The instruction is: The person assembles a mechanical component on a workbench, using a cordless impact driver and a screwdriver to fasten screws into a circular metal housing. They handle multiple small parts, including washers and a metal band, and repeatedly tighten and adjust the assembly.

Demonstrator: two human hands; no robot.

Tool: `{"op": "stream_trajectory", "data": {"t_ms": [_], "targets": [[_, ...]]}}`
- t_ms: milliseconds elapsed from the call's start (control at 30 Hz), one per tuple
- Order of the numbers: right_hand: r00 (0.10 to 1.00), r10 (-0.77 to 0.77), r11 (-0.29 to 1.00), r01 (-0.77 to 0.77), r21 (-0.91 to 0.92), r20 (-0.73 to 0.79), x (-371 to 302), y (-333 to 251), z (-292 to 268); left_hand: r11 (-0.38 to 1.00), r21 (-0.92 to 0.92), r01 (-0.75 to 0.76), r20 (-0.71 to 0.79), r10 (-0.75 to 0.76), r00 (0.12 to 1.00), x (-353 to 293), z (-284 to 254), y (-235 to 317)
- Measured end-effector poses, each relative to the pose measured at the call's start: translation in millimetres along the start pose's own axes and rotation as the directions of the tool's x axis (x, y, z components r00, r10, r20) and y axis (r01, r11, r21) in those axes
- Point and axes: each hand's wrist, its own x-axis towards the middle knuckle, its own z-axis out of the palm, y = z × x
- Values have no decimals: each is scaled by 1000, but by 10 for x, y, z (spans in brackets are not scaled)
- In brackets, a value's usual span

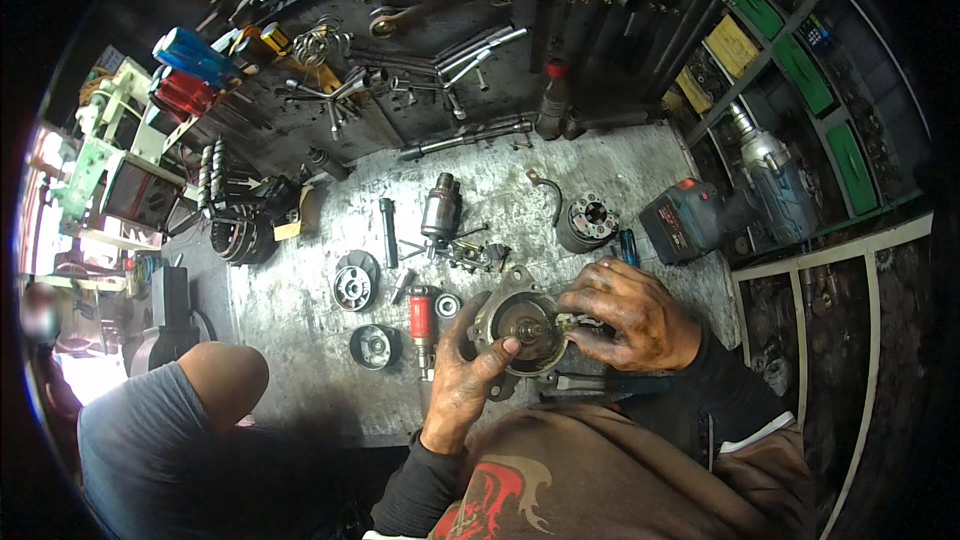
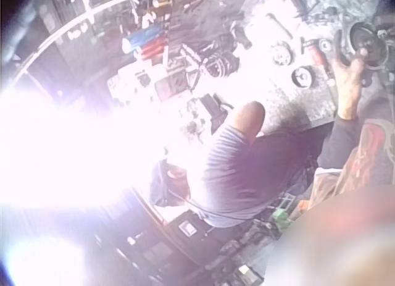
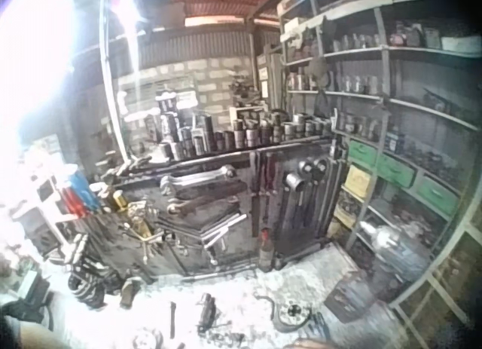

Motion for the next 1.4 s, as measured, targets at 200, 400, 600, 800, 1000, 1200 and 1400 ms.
{"op": "stream_trajectory", "data": {"t_ms": [200,400,600,800,1000,1200,1400], "targets": [[945,-255,951,284,-125,207,387,-88,-235,999,23,-22,52,21,998,13,-47,33],[876,-340,835,449,-319,342,622,-358,-266,1000,2,4,77,-4,997,18,-126,-50],[935,-170,978,200,-67,311,1023,-68,-843,997,69,29,124,-38,992,44,-278,-176],[934,332,928,-349,130,132,1105,1036,159,803,565,-190,91,167,982,6,-204,-142],[908,326,871,-397,291,263,1052,1510,1013,572,763,-300,55,404,913,-212,-185,-77],[924,290,957,-277,-85,249,941,1495,1293,644,696,-316,28,416,909,-245,-162,-90],[973,207,978,-204,-46,97,959,1249,768,705,639,-307,-96,469,878,-648,-285,-116]]}}
